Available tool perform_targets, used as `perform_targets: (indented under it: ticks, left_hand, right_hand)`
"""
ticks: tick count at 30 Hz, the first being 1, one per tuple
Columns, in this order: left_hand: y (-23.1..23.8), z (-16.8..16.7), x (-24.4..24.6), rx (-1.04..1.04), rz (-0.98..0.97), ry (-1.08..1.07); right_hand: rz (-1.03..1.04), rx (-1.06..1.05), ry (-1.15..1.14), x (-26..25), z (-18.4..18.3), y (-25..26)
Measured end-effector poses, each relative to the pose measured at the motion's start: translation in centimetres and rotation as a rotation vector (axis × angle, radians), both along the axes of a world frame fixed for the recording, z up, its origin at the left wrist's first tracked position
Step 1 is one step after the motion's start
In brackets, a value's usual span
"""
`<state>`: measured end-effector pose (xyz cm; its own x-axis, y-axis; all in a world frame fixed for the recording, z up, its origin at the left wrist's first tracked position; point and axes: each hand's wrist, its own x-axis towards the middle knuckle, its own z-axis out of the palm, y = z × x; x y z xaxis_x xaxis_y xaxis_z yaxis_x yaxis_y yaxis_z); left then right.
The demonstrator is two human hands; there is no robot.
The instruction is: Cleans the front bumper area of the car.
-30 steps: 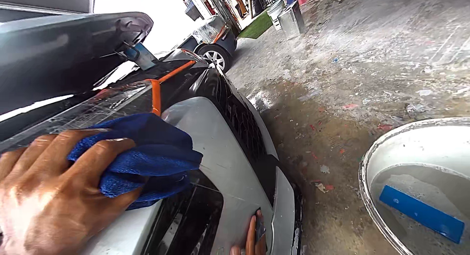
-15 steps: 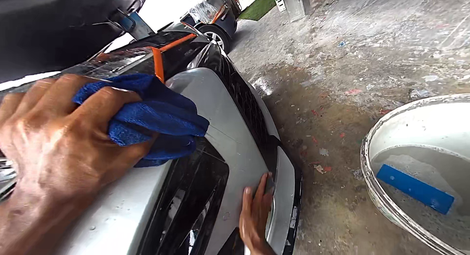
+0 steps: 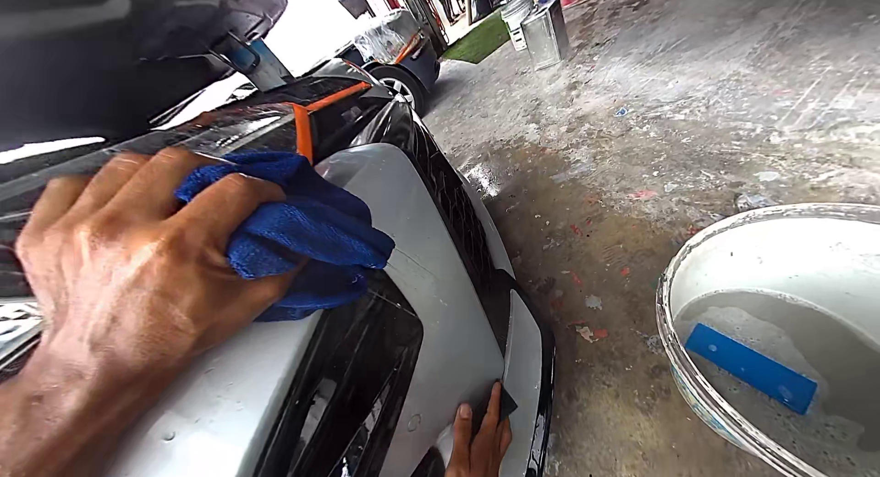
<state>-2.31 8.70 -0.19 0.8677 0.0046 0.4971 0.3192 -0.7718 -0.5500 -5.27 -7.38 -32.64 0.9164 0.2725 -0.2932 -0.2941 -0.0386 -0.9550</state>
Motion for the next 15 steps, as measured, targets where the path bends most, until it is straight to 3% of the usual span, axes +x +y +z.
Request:
perform_targets:
  ticks: [4, 8, 12, 15]
  left_hand:
    - [-0.5, -0.1, 0.2, 0.014, -0.023, -0.005]
    - [-1.1, 0.3, 0.8, 0.023, -0.041, 0.005]
    - [0.8, 0.2, 0.2, 0.021, -0.062, -0.004]
    - [0.9, 0.3, 0.5, -0.005, -0.106, 0.031]
  right_hand:
    - [-0.086, 0.022, 0.097, 1.9, 0.7, 1.6]
    - [-0.024, 0.018, -0.036, -0.2, -0.7, -0.1]
    - [-0.072, 0.061, 0.126, 3.2, 0.8, 1.4]
    - [-0.02, 0.038, 0.016, -0.1, -0.4, -0.9]
